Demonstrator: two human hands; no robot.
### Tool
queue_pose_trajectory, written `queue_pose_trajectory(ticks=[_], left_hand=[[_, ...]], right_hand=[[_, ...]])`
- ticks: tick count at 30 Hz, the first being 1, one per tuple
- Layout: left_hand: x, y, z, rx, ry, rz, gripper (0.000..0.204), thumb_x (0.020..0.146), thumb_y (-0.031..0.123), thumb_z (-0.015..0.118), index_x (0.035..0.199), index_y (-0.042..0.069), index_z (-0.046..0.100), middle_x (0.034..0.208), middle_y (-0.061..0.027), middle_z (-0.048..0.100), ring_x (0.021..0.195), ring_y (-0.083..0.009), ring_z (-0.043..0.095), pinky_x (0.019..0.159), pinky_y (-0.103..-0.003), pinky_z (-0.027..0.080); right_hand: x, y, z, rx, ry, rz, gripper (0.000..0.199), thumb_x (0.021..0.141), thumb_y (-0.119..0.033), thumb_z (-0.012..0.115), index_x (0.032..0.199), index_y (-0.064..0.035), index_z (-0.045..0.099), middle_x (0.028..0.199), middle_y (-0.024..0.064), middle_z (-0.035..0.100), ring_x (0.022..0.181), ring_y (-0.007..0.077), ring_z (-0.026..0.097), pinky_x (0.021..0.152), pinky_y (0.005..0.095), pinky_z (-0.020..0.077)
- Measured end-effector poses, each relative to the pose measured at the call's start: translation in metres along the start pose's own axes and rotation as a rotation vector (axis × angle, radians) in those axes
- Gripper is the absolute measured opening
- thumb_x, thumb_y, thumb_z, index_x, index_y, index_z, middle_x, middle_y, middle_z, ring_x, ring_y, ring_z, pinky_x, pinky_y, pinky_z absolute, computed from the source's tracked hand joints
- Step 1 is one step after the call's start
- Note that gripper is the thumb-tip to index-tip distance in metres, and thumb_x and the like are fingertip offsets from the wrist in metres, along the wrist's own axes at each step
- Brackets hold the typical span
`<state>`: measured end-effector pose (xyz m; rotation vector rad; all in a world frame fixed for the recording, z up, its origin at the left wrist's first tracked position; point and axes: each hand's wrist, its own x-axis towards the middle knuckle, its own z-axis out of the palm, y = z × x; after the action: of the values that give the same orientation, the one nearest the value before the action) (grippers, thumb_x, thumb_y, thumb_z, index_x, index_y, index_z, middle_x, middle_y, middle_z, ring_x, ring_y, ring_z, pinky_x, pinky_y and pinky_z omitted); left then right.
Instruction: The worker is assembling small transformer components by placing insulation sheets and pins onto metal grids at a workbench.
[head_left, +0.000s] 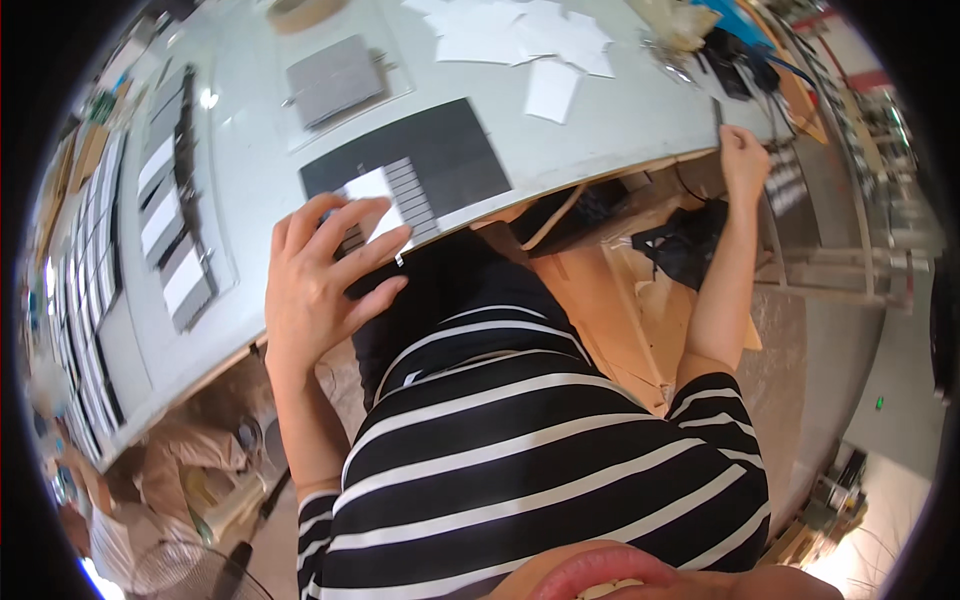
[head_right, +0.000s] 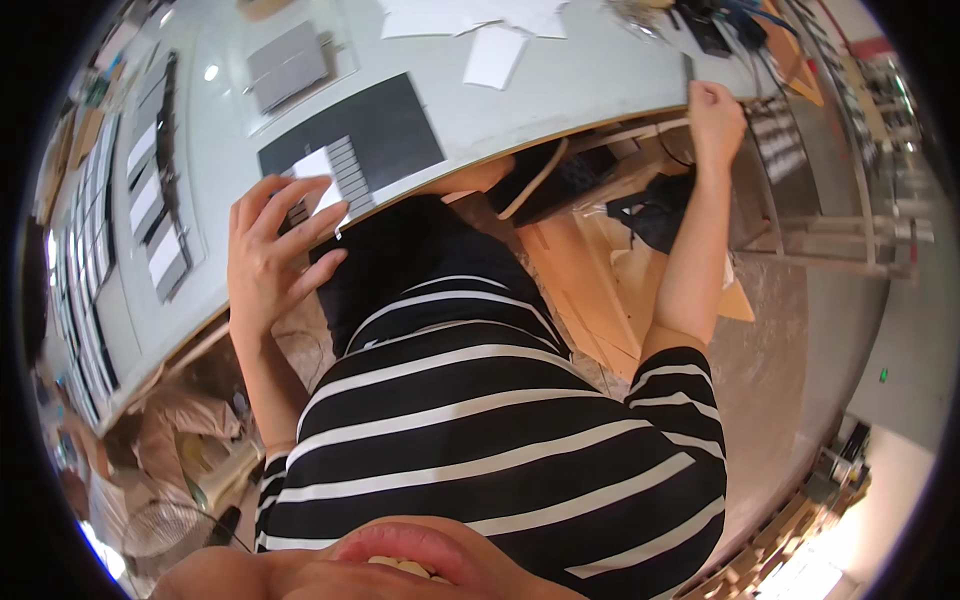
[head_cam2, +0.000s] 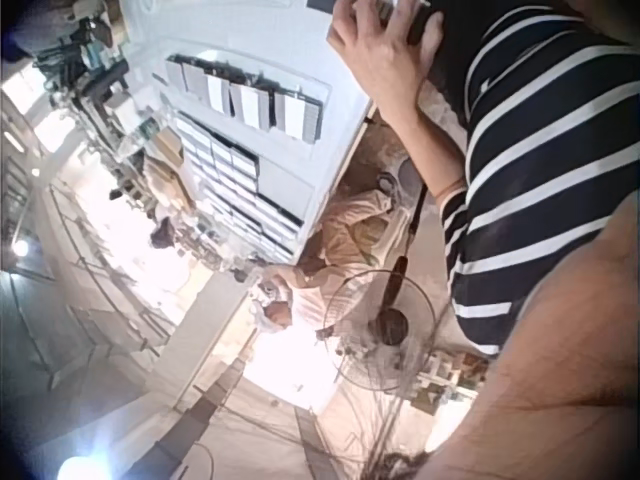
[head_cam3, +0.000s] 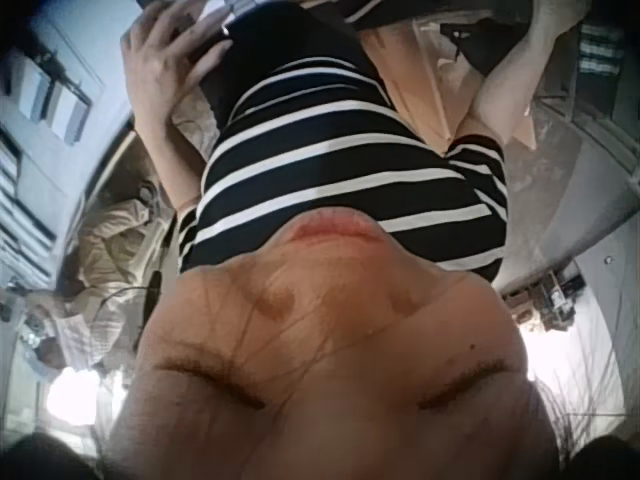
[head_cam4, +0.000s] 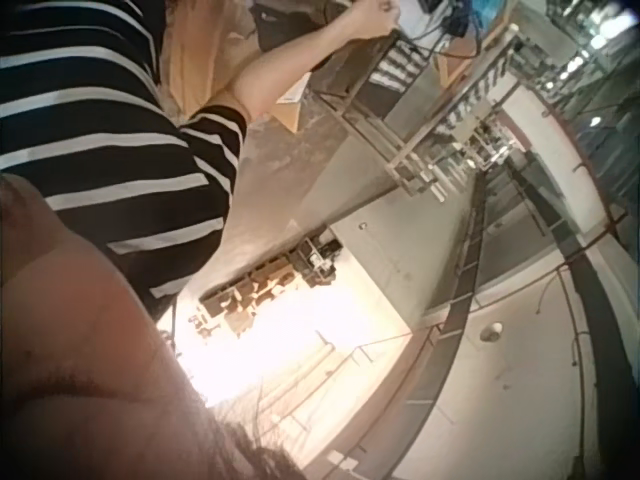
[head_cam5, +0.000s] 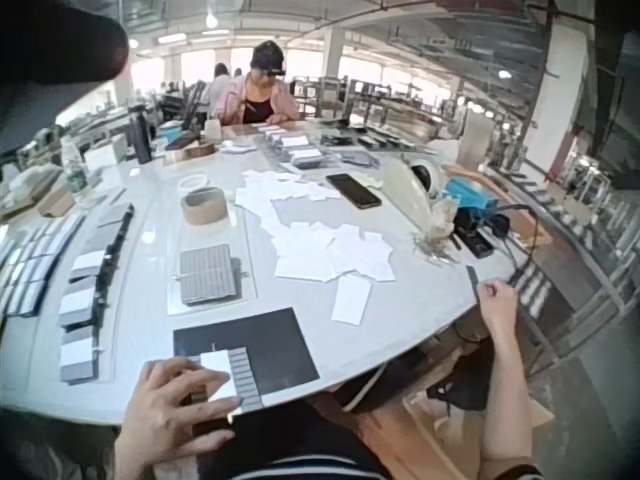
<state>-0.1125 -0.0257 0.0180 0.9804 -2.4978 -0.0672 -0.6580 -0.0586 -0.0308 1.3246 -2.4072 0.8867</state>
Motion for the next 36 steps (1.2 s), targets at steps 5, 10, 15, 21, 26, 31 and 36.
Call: queue_pose_trajectory(ticks=[5, 10, 15, 21, 26, 31, 36], left_hand=[[0.003, -0.003, 0.001, 0.003, 0.008, 0.026, 0.041, 0.071, 0.027, 0.078, 0.111, 0.023, 0.073, 0.127, 0.0003, 0.063, 0.116, -0.0294, 0.054, 0.099, -0.042, 0.041], [-0.002, -0.003, 0.006, 0.011, 0.009, -0.024, 0.043, 0.069, 0.028, 0.079, 0.111, 0.027, 0.074, 0.128, 0.0028, 0.063, 0.117, -0.0262, 0.054, 0.099, -0.041, 0.041], [0.002, -0.003, 0.008, -0.023, 0.017, -0.015, 0.044, 0.068, 0.029, 0.08, 0.111, 0.028, 0.074, 0.128, 0.0032, 0.063, 0.117, -0.0258, 0.054, 0.098, -0.04, 0.041], [-0.001, -0.003, 0.007, -0.017, 0.013, -0.013, 0.043, 0.07, 0.032, 0.078, 0.113, 0.028, 0.074, 0.129, 0.0035, 0.062, 0.119, -0.0259, 0.053, 0.099, -0.04, 0.04], [-0.004, -0.002, 0.008, -0.008, 0.01, 0.0, 0.043, 0.073, 0.033, 0.077, 0.115, 0.028, 0.072, 0.129, 0.0036, 0.062, 0.119, -0.0263, 0.053, 0.099, -0.04, 0.04], [-0.004, -0.005, 0.01, -0.016, 0.007, 0.001, 0.044, 0.074, 0.033, 0.077, 0.117, 0.029, 0.071, 0.13, 0.0038, 0.061, 0.12, -0.0264, 0.053, 0.099, -0.041, 0.041], [0.0, -0.007, 0.006, -0.003, 0.013, 0.017, 0.045, 0.074, 0.032, 0.076, 0.118, 0.028, 0.071, 0.13, 0.0029, 0.061, 0.119, -0.0269, 0.053, 0.097, -0.041, 0.041]], right_hand=[[-0.017, -0.047, -0.027, -0.58, 0.415, -0.345, 0.034, 0.087, -0.04, 0.072, 0.095, -0.0067, 0.072, 0.095, 0.0131, 0.069, 0.089, 0.0327, 0.063, 0.076, 0.0456, 0.0495], [-0.149, -0.19, -0.022, 0.65, -0.03, -0.849, 0.025, 0.081, -0.018, 0.08, 0.1, -0.0071, 0.068, 0.096, 0.0068, 0.067, 0.087, 0.0253, 0.061, 0.078, 0.0374, 0.0479], [-0.212, -0.236, -0.006, 0.827, -0.19, -1.015, 0.036, 0.078, -0.004, 0.079, 0.109, -0.0077, 0.061, 0.099, 0.0061, 0.066, 0.09, 0.0264, 0.062, 0.076, 0.0374, 0.0462], [-0.216, -0.246, 0.004, 0.902, -0.129, -1.017, 0.04, 0.076, 0.003, 0.077, 0.11, -0.0053, 0.058, 0.098, 0.0089, 0.066, 0.084, 0.0274, 0.063, 0.069, 0.0359, 0.0478], [-0.218, -0.245, -0.001, 0.881, -0.15, -1.029, 0.033, 0.078, 0.003, 0.074, 0.107, -0.0038, 0.06, 0.096, 0.0096, 0.066, 0.082, 0.0273, 0.063, 0.069, 0.0364, 0.0489], [-0.217, -0.246, 0.0, 0.865, -0.18, -1.021, 0.026, 0.081, 0.003, 0.071, 0.104, -0.0032, 0.062, 0.095, 0.01, 0.066, 0.082, 0.0277, 0.063, 0.069, 0.0374, 0.05], [-0.214, -0.248, -0.002, 0.825, -0.152, -1.058, 0.032, 0.078, 0.004, 0.071, 0.107, -0.0036, 0.061, 0.096, 0.0097, 0.065, 0.083, 0.0276, 0.063, 0.069, 0.0379, 0.0502]])
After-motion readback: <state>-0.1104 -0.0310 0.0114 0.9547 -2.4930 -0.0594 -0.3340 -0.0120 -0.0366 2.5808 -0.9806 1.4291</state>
